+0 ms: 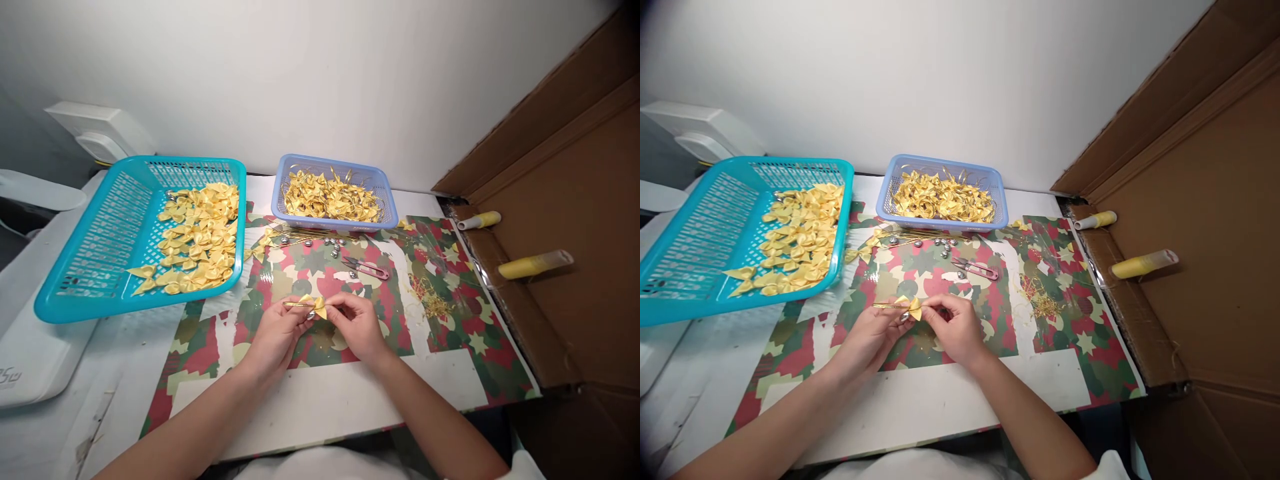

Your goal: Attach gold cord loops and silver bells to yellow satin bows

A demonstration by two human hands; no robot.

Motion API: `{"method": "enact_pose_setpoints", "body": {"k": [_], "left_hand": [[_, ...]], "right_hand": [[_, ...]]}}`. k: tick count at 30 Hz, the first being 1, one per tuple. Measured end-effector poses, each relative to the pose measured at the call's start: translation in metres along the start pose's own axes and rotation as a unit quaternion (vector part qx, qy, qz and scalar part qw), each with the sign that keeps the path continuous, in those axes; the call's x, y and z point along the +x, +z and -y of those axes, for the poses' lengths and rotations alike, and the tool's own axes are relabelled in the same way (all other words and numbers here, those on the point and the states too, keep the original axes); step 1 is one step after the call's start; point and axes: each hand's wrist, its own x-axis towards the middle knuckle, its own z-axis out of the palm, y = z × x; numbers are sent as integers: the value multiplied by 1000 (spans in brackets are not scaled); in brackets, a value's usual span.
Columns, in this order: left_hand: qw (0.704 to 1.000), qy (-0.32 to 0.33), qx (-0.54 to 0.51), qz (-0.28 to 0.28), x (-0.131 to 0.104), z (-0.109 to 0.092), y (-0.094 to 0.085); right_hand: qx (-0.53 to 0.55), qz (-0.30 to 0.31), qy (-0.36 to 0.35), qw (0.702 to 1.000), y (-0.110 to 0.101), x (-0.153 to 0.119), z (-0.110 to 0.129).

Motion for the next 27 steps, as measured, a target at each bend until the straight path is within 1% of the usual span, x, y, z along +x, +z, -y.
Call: {"method": "enact_pose_setpoints", "body": {"k": [3,6,9,12,14,15,16,18,20,21,22,24,26,27], "left_hand": [[1000,16,1,-8,0,-2,0],[999,33,-2,-19,0,-3,1],[999,40,-2,-23,-2,-3,2],[998,52,15,-9,-2,-2,1],[997,67,38,-12,-2,-2,0],[995,78,54,-20,-3,-2,-1],[992,93,75,-33,-4,-3,-1],[983,130,119,-55,-6,-4,-1],[971,168,154,-65,-9,-4,0],[967,184,165,-65,-10,-4,0],[963,198,172,-64,-11,-3,1],[956,219,182,-62,-11,-2,1],[957,217,181,-60,-10,-2,0],[963,202,171,-59,-8,-2,0]], "right_hand": [[12,-6,-21,1000,-2,2,0],[-10,-16,-56,998,-3,3,0],[-1,-5,-45,999,-1,3,-1],[11,4,-28,1000,1,2,0],[-22,-14,-44,999,0,1,4],[-53,-38,-71,995,-1,0,7],[-89,-67,-112,987,-2,-2,10],[-161,-111,-225,954,-2,-6,15],[-219,-112,-329,912,1,-10,19],[-244,-109,-360,894,3,-11,20],[-268,-112,-373,881,6,-12,20],[-302,-137,-370,868,9,-13,19],[-300,-166,-355,870,9,-12,18],[-287,-180,-348,874,7,-11,17]]}}
